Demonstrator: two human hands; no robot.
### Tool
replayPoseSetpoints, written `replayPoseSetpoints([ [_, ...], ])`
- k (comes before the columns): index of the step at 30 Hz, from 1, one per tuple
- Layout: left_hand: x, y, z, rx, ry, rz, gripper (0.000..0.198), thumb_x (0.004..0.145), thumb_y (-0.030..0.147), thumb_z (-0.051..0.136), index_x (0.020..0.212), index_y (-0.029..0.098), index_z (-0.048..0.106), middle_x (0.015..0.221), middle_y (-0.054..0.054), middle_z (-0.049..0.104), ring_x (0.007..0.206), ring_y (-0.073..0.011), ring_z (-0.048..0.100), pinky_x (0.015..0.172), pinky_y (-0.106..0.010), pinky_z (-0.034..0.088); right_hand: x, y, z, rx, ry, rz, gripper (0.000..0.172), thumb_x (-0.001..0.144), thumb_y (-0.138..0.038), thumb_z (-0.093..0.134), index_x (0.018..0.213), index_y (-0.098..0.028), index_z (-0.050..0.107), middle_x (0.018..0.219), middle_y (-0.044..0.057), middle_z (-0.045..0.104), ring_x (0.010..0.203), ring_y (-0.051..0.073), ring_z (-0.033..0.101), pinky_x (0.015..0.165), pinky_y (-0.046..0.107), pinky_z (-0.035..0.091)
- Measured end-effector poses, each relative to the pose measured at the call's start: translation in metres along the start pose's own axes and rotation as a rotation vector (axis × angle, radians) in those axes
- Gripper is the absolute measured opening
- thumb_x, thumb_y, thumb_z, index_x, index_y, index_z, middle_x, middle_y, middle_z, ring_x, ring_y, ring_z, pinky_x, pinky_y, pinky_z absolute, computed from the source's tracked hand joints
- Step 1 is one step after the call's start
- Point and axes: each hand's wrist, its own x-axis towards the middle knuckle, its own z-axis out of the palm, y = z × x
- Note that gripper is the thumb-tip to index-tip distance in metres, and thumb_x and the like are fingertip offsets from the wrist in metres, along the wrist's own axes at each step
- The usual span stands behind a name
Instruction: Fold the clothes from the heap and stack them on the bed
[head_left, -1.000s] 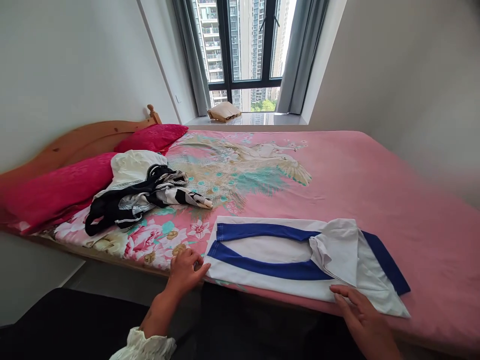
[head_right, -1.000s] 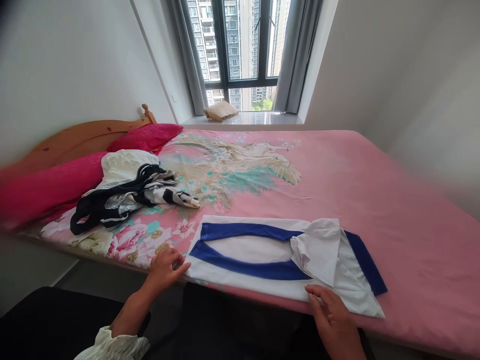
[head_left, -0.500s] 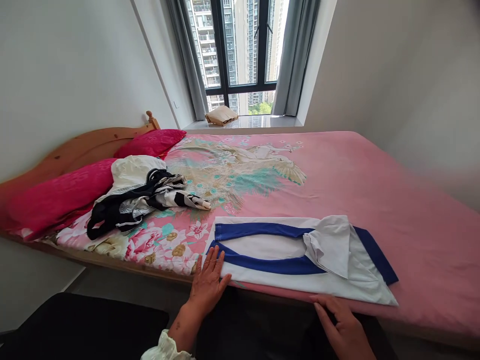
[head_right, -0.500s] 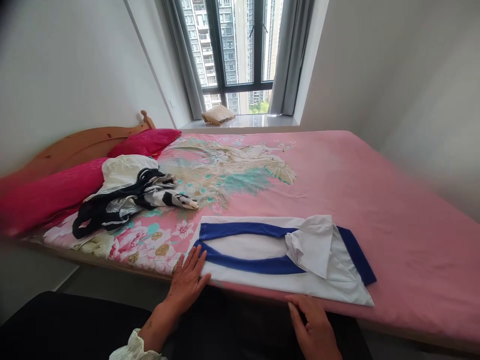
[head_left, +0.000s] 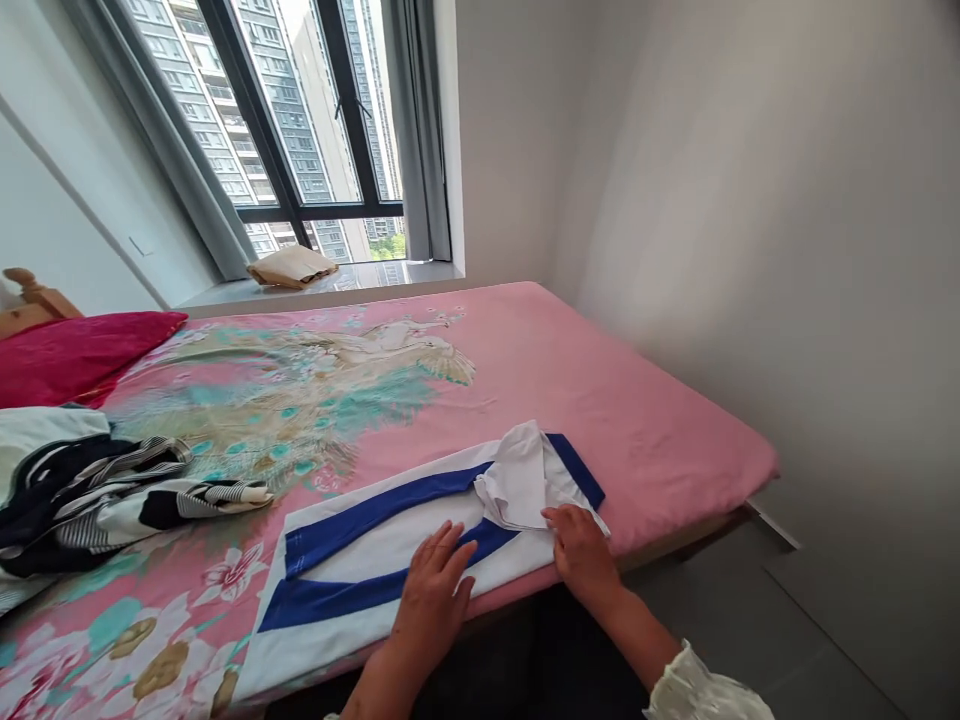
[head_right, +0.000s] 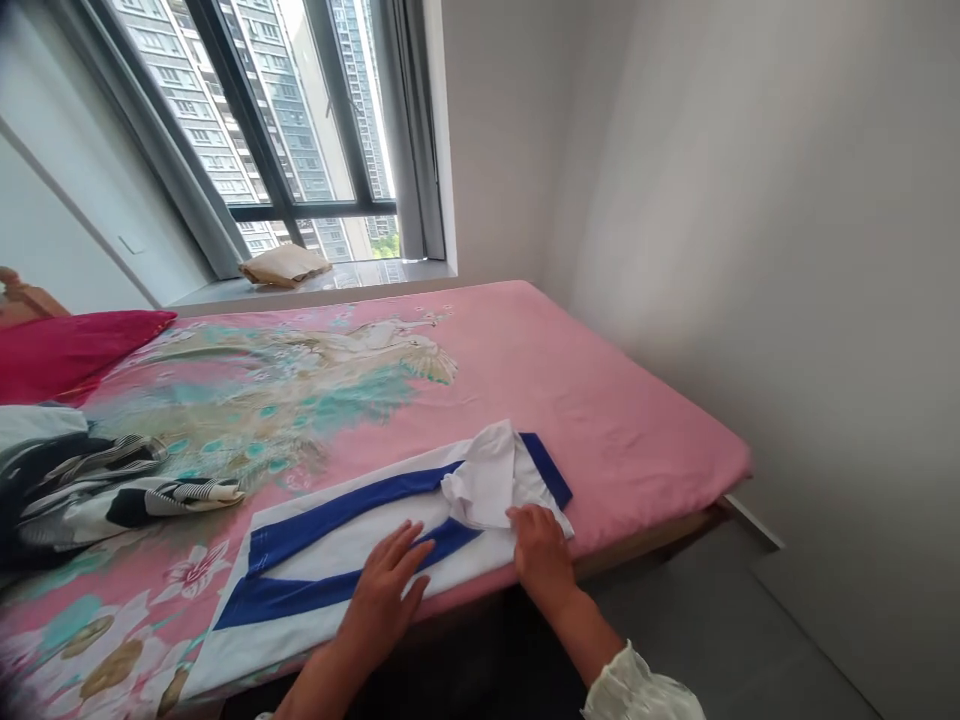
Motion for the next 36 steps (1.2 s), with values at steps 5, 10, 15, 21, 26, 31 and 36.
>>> replayPoseSetpoints([
  [5,0.063,0.052,0.033,0.030,-0.026,0.086,0.053,0.077,0.018,0.055,0.129,0.023,0.048,0.145,-0.009,0.042,0.137,-0.0266,0.032,0.111,-0.056,0.027,0.023,0.003,0.005,-0.006,0.073,-0.058,0.017,0.085,-0.014,0.050,0.088,-0.021,0.066,0.084,0.005,0.055,0.084,0.019,0.049,0.079,0.032,0.037],
  [10,0.106,0.062,0.043,0.049,0.074,-0.016,0.013,0.083,0.021,0.053,0.088,0.023,0.065,0.120,-0.008,0.064,0.127,-0.0281,0.045,0.112,-0.060,0.009,0.034,-0.002,-0.009,0.201,0.143,-0.091,0.014,0.089,-0.019,0.046,0.094,-0.018,0.060,0.082,0.004,0.058,0.082,0.019,0.051,0.079,0.032,0.039],
  [15,0.140,0.049,0.022,0.015,0.057,-0.093,0.027,0.092,0.028,0.039,0.076,0.022,0.060,0.069,0.000,0.065,0.074,-0.0172,0.062,0.100,-0.044,0.033,0.035,-0.004,-0.011,0.170,-0.028,-0.125,0.014,0.087,-0.018,0.047,0.091,-0.016,0.061,0.092,0.007,0.063,0.094,0.021,0.055,0.088,0.036,0.041],
  [21,0.178,0.036,-0.018,-0.086,0.034,-0.137,0.023,0.090,0.032,0.039,0.075,0.021,0.052,0.074,0.000,0.059,0.069,-0.0137,0.055,0.065,-0.025,0.037,0.080,-0.001,0.004,0.017,-0.323,-0.462,0.039,0.091,-0.023,0.044,0.128,-0.013,0.050,0.136,0.011,0.049,0.129,0.026,0.038,0.110,0.044,0.027],
  [26,0.205,0.036,-0.052,-0.219,-0.095,-0.291,0.026,0.087,0.035,0.040,0.066,0.022,0.043,0.059,0.006,0.043,0.057,-0.0104,0.041,0.057,-0.022,0.030,0.118,0.006,0.022,-0.005,-0.316,-0.473,0.040,0.091,-0.022,0.042,0.129,-0.012,0.049,0.127,0.014,0.056,0.120,0.026,0.048,0.105,0.046,0.034],
  [31,0.213,0.038,-0.051,-0.282,-0.172,-0.268,0.027,0.087,0.036,0.040,0.064,0.021,0.040,0.058,0.006,0.038,0.058,-0.0107,0.040,0.057,-0.023,0.030,0.136,-0.006,0.034,0.096,-0.336,-0.518,0.040,0.088,-0.021,0.048,0.127,-0.014,0.051,0.128,0.013,0.055,0.120,0.028,0.048,0.105,0.048,0.034],
  [36,0.173,0.056,-0.018,-0.206,-0.247,-0.090,0.026,0.089,0.034,0.041,0.071,0.021,0.053,0.072,0.001,0.053,0.069,-0.0139,0.051,0.066,-0.026,0.039,0.128,0.008,0.041,0.238,-0.360,-0.303,0.023,0.088,-0.028,0.056,0.107,-0.018,0.062,0.111,0.008,0.064,0.099,0.022,0.059,0.090,0.038,0.048],
])
